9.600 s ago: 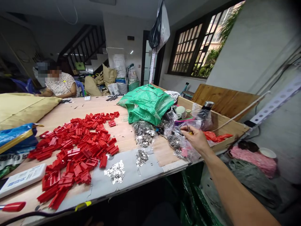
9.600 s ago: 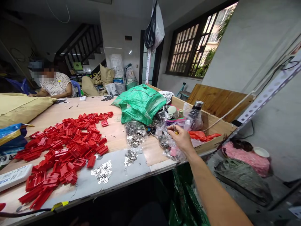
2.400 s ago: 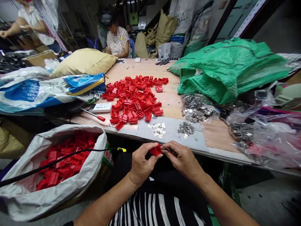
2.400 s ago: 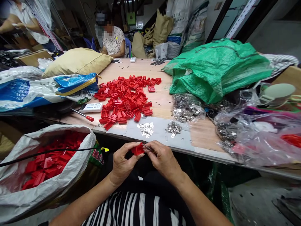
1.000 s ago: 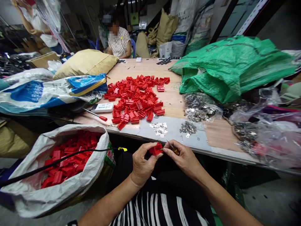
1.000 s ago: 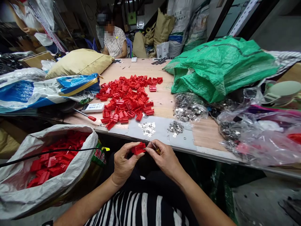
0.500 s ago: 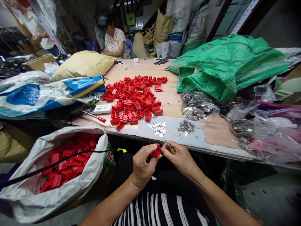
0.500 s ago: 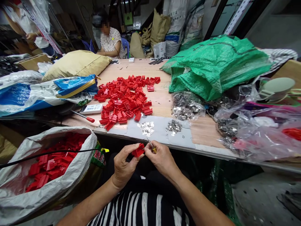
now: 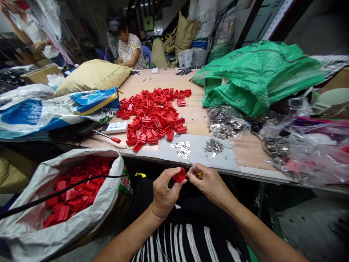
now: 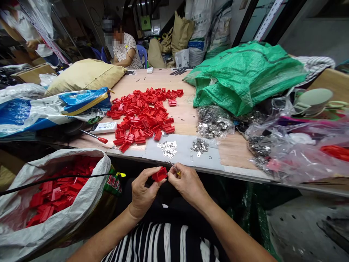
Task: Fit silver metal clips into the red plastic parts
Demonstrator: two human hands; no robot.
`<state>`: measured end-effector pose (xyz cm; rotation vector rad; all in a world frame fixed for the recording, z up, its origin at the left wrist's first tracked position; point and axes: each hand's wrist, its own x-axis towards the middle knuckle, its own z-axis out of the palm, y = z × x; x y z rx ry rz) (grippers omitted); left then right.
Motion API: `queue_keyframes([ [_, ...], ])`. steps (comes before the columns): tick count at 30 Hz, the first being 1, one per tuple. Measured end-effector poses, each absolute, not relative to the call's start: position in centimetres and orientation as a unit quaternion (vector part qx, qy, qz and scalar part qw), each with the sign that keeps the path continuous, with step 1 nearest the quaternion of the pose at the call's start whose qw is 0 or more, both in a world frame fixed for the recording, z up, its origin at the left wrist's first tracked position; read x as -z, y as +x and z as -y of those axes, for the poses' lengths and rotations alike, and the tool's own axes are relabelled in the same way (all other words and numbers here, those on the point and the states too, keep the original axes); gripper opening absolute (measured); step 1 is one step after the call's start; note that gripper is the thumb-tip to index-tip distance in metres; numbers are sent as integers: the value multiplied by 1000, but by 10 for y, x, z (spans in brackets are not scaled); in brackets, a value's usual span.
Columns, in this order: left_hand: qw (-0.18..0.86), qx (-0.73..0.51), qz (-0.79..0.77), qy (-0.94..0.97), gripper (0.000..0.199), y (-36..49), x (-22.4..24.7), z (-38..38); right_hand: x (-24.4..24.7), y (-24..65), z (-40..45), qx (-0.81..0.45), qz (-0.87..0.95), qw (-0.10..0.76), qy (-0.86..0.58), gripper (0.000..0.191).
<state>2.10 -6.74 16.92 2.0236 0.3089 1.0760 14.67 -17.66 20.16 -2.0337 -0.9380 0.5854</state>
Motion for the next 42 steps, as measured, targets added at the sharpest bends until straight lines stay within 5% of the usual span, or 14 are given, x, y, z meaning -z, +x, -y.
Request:
queue_keyframes([
  [12, 437, -399, -143, 793, 28, 21, -166, 67, -201, 147, 175, -227, 400, 358, -812, 19],
  [20, 459, -380, -171, 785, 27, 20, -164, 67, -195, 164, 175, -317, 388, 466, -729, 24],
  [42, 517, -320, -164, 777, 27, 21, -159, 75, -175, 157, 187, -417, 319, 524, -671, 40],
])
